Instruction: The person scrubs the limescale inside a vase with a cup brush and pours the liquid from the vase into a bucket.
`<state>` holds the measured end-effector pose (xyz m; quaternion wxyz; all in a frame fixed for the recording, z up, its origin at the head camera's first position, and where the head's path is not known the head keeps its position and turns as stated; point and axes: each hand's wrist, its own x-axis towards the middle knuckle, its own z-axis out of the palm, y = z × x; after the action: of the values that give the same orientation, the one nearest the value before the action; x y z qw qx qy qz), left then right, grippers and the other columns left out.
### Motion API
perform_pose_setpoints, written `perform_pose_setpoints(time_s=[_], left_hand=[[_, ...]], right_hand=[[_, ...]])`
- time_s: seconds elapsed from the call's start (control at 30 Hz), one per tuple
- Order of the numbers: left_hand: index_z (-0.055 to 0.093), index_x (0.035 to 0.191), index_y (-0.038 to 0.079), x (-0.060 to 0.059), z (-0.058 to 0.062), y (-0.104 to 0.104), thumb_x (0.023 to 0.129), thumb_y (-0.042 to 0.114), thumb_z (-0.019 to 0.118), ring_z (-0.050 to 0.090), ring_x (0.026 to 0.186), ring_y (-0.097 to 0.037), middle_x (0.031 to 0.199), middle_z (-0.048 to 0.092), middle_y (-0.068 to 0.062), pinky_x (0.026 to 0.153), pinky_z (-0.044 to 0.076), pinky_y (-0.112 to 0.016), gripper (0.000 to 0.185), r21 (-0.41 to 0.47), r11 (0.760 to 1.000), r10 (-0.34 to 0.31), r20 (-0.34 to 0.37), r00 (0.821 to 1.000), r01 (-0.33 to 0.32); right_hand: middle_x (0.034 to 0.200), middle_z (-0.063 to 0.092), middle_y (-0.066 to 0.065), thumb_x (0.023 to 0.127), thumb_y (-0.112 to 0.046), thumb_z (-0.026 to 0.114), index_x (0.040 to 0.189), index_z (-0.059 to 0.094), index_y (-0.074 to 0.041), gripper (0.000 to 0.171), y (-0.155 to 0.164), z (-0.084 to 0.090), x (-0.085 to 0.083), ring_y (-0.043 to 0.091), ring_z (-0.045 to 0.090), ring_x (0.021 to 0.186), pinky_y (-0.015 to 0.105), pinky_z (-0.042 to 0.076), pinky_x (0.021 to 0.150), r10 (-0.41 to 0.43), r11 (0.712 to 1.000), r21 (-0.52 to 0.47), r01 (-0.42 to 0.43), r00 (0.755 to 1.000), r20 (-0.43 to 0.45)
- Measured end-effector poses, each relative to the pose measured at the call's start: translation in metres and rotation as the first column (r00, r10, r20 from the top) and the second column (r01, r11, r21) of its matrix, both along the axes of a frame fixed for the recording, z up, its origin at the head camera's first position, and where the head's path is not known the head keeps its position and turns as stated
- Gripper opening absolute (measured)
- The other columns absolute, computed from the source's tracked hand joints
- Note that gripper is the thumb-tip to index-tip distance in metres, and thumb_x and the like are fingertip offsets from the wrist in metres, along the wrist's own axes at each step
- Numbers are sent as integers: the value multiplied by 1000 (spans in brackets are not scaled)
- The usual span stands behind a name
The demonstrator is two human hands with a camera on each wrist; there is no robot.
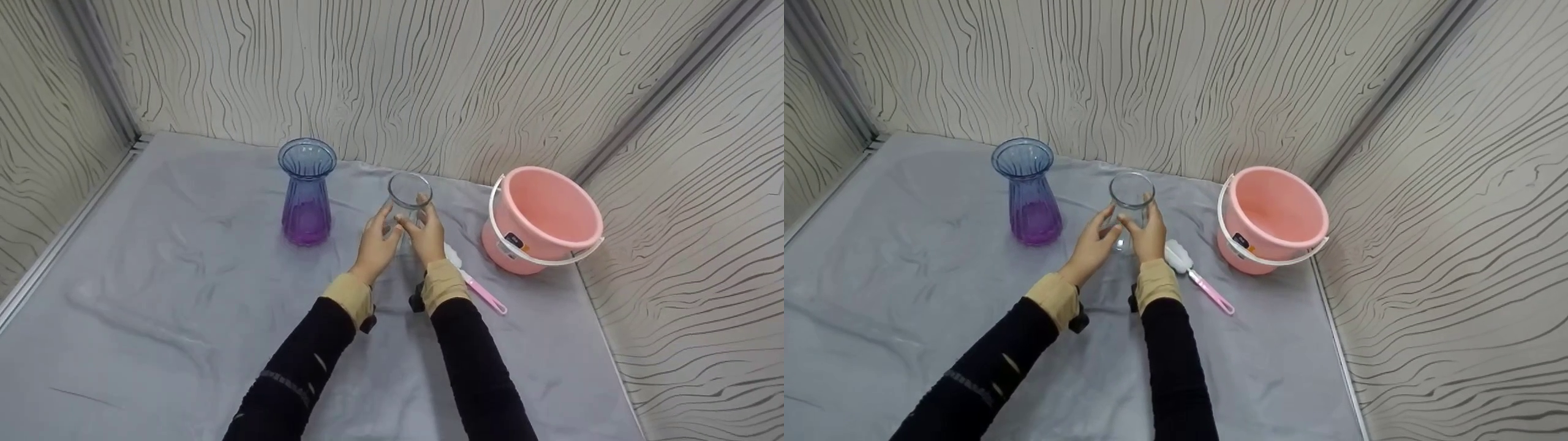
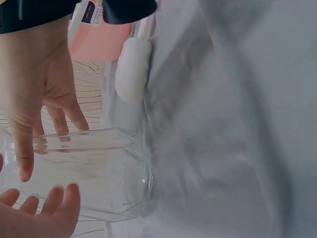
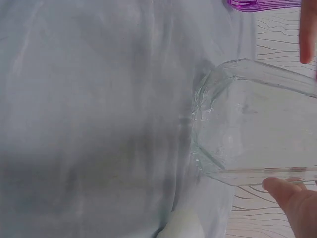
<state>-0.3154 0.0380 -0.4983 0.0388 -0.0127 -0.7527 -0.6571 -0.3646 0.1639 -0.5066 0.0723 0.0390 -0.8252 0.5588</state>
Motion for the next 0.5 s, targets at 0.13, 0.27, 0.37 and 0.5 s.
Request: perform_pose_setpoints(time_s=[0.13,0.27,0.37,0.5], left_hand=[[36,156,6,2,0,-1,107,23,52,44,139,-40,162,27,-21,108,46,-46,55,-43,998,-53,51,997,55],[36,156,7,3,1,-4,106,21,52,43,140,-40,163,26,-19,111,43,-46,54,-60,996,-67,54,996,70],[37,156,5,4,-1,-7,106,19,52,43,140,-40,163,26,-20,112,42,-46,53,-58,995,-75,57,996,78],[45,150,6,6,-6,-16,106,19,54,43,138,-42,158,30,-21,110,43,-47,47,-78,994,-73,36,997,76]], right_hand=[[160,37,15,92,-21,77,155,37,-4,77,-1,1,-2,41,39,143,48,39,114,-33,999,22,34,999,-17],[158,40,17,91,-20,77,154,40,-3,75,-2,0,-2,42,42,141,48,40,113,-48,998,39,49,998,-38],[156,42,18,91,-20,78,153,41,-3,73,-4,-1,-1,42,44,139,48,40,113,-52,997,58,55,998,-46],[156,43,16,91,-22,78,153,42,-4,74,-6,-2,1,41,44,139,47,39,114,-55,996,67,58,997,-47]])
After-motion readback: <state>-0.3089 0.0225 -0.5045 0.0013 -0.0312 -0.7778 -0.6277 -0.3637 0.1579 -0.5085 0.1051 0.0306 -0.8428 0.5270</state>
